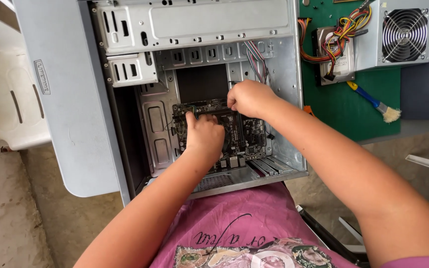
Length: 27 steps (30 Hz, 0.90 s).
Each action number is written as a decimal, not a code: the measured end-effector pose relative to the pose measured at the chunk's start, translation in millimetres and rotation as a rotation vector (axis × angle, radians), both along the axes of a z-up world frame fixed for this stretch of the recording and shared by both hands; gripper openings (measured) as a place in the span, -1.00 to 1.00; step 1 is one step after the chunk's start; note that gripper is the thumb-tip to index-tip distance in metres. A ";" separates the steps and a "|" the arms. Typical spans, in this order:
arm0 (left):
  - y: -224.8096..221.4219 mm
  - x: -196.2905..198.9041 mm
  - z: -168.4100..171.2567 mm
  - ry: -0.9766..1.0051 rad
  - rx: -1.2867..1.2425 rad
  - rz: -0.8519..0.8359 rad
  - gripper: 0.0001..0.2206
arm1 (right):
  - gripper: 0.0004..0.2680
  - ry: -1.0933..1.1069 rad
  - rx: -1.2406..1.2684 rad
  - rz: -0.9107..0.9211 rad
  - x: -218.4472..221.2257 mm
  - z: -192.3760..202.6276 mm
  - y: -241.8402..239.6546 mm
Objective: The person aligns a motherboard inside a desktop computer case and secures it using a screwdriver and screws.
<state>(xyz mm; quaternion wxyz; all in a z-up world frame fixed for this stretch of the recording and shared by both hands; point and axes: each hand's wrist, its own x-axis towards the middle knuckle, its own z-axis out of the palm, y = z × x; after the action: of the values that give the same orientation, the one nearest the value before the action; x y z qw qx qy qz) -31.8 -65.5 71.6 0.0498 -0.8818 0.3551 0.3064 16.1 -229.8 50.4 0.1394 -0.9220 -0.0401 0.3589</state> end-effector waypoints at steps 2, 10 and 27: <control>-1.6 0.1 -5.5 -0.006 0.028 -0.016 -0.34 | -0.93 0.010 0.006 -0.007 0.1 3.4 -0.6; -7.0 -0.2 -5.3 -0.030 0.031 -0.025 -0.46 | -0.95 0.054 0.095 -0.040 -9.9 -13.8 4.6; -9.6 4.0 6.0 0.021 0.022 -0.039 -0.87 | -0.76 0.078 0.141 -0.095 -25.4 -27.2 17.1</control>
<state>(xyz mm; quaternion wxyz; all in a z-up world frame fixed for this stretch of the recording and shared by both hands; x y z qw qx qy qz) -27.7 -75.1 77.6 0.0617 -0.8709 0.3692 0.3185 -9.3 -212.7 23.2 0.2224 -0.8962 -0.0161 0.3836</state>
